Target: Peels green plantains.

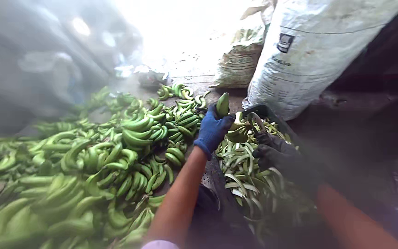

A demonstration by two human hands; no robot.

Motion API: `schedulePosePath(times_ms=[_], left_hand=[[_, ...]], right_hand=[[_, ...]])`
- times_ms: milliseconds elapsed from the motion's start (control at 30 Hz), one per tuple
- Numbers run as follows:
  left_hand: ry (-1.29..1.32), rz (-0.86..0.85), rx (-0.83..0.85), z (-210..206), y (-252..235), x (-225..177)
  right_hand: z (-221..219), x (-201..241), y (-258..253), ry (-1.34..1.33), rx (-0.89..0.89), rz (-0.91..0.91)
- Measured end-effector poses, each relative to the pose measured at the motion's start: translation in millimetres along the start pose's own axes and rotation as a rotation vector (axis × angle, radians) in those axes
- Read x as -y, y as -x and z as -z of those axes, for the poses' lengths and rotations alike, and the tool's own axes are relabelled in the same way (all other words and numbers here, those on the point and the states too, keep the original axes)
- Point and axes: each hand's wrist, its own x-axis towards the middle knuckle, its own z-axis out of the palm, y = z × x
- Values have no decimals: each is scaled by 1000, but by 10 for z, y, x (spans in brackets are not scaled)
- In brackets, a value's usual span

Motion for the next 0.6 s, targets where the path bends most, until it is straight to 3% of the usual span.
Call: schedulePosePath(times_ms=[167,300,400,467,533,600], left_hand=[[122,38,44,-768,44,268],[69,-9,74,-1007,1,288],[189,-136,99,-1007,48,283],[371,-201,167,-889,13,163],[509,-217,182,-789,-40,30],[533,-203,168,-698,-40,-27]], right_hand=[[311,-62,-141,-2,-145,-271],[504,-129,-131,14,-191,-36],[435,-172,-76,159,10,-394],[318,-169,-54,137,120,-497],[339,-159,-21,120,94,-345],[462,-174,2,205,46,-61]])
